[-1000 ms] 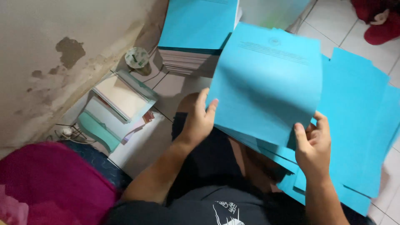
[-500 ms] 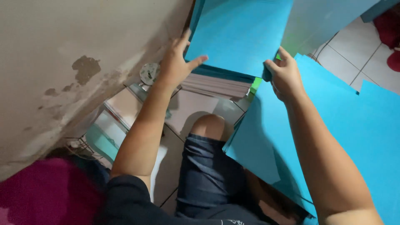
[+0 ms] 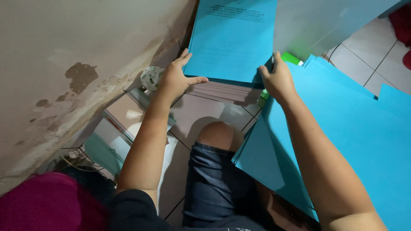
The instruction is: Folding blue cardstock sheets into folders manually on the floor.
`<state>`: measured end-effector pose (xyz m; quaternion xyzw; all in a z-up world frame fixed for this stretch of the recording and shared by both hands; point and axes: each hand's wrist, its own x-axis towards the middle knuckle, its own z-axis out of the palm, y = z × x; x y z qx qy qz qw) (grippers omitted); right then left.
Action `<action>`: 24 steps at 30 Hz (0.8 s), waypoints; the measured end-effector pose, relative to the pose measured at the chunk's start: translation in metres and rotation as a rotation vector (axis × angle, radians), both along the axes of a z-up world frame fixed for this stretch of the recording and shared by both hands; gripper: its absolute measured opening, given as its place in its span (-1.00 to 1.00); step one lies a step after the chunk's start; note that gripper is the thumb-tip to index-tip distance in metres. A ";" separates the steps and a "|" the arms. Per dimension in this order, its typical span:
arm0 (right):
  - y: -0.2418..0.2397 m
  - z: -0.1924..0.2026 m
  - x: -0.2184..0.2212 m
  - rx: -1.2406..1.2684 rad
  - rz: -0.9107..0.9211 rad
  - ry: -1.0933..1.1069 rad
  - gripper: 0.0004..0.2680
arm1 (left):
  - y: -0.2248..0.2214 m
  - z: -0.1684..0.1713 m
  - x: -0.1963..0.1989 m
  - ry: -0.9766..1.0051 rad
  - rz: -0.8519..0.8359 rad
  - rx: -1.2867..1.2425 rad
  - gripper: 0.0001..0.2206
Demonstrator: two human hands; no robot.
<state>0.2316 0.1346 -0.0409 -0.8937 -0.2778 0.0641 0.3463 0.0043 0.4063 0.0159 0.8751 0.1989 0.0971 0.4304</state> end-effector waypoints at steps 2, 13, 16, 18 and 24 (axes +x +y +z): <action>0.007 0.014 -0.029 -0.070 -0.030 -0.074 -0.36 | 0.001 0.006 -0.001 0.015 -0.009 -0.086 -0.11; 0.018 0.053 -0.070 -0.152 0.109 0.165 -0.15 | -0.007 0.004 0.003 0.037 0.030 -0.077 -0.09; 0.001 0.069 -0.079 -0.125 0.127 0.209 -0.16 | -0.021 -0.010 0.001 -0.040 0.080 0.035 -0.03; -0.022 0.100 -0.100 -0.099 0.135 0.245 -0.18 | -0.050 -0.012 -0.004 -0.100 0.119 0.138 0.02; -0.173 0.154 -0.178 -0.062 0.179 0.291 -0.44 | -0.215 -0.006 -0.037 -0.704 0.067 0.157 -0.79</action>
